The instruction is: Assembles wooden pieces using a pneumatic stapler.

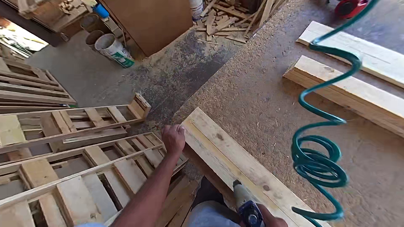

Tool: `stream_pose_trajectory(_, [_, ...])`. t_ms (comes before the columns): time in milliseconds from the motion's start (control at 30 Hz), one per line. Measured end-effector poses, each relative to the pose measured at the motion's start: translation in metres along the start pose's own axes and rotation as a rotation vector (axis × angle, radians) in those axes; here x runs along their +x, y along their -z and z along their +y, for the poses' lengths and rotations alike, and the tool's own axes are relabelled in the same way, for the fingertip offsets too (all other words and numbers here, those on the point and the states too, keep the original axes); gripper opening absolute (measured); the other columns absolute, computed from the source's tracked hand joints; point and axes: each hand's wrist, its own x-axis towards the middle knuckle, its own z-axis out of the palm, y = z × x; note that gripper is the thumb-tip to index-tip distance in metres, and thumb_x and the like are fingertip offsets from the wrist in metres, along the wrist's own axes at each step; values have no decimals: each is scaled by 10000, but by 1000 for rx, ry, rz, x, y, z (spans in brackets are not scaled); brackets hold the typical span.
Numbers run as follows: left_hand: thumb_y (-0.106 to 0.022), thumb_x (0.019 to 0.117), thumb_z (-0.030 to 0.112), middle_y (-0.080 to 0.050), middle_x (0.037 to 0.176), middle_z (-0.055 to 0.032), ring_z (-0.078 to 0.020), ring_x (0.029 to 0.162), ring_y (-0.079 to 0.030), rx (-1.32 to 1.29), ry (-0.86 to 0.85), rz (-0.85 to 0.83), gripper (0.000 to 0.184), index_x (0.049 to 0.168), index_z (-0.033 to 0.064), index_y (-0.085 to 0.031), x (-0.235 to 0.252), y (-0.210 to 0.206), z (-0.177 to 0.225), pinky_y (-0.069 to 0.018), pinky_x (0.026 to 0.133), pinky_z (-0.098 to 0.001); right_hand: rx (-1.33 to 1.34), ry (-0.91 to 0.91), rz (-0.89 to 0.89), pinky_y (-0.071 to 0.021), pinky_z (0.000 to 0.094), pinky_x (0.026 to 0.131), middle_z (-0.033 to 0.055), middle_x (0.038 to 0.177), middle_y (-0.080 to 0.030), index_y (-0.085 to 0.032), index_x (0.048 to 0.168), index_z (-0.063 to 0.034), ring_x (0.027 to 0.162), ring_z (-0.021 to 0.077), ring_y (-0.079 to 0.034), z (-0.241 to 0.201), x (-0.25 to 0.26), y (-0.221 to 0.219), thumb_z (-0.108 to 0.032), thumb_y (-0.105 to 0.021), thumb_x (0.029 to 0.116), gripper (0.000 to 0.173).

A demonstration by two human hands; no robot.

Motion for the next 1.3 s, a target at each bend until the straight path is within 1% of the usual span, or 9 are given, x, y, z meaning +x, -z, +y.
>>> stream_pose_trajectory(133, [-664,973,444,-713,1005,-170,-374,1038,-667,-79,-63,-295,394,1021,69,-773,-83,9,-18,-525,960,-584,-74,-110,-129,-581,582,823,121,993,-752,-573,1402,-200,936,331,-736,-62,42,1,-573,-711,873,661])
stream_pose_trajectory(200, [-693,935,500,-727,945,-130,-328,982,-692,-108,-33,-501,430,951,80,-782,-112,15,-20,-550,922,-565,-109,-147,-197,-575,568,845,114,1040,-736,-543,1411,-203,979,322,-723,-83,64,1,-576,-676,895,650])
stream_pose_trajectory(367, [-689,937,489,-727,912,-66,-242,856,-706,-152,71,-763,389,899,110,-767,-119,22,-15,-577,810,-543,-167,-158,-321,-561,581,850,129,1053,-722,-538,1410,-190,1003,341,-708,-105,87,-7,-563,-630,917,625])
stream_pose_trajectory(633, [-686,964,403,-702,848,-84,-268,810,-683,-90,44,-816,328,873,93,-741,-109,25,-4,-552,753,-545,-145,-133,-338,-566,559,813,108,1004,-721,-539,1411,-213,966,323,-713,-109,91,-15,-546,-628,908,610])
stream_pose_trajectory(800, [-676,974,395,-688,777,-102,-283,755,-681,-84,31,-794,350,868,65,-720,-112,24,-2,-543,715,-559,-145,-215,-411,-553,567,839,128,1044,-701,-556,1310,-137,1015,338,-696,-114,92,-8,-520,-654,907,564])
stream_pose_trajectory(900, [-702,946,459,-667,711,-65,-258,680,-662,-74,16,-754,372,843,102,-704,-116,18,-9,-542,659,-552,-136,-244,-442,-551,566,881,136,1098,-701,-518,1388,-152,1057,342,-690,-106,86,-5,-522,-647,923,608])
stream_pose_trajectory(1067, [-756,920,432,-644,667,-35,-214,610,-626,-82,-8,-665,343,809,114,-688,-123,11,-13,-525,600,-508,-142,-251,-446,-554,565,856,139,1083,-696,-530,1334,-146,1046,346,-691,-82,72,-1,-521,-646,921,570])
stream_pose_trajectory(1233, [-742,942,393,-647,703,-80,-260,670,-641,-3,9,-680,344,830,74,-679,-120,12,0,-526,649,-543,-115,-249,-423,-550,578,847,152,1078,-691,-538,1307,-139,1040,362,-689,-50,57,4,-511,-649,922,546])
stream_pose_trajectory(1300, [-723,954,407,-659,733,-103,-293,706,-650,56,8,-676,352,859,71,-685,-123,14,1,-521,673,-573,-84,-221,-424,-542,590,867,156,1106,-694,-511,1390,-166,1055,370,-684,-38,51,6,-527,-637,932,597])
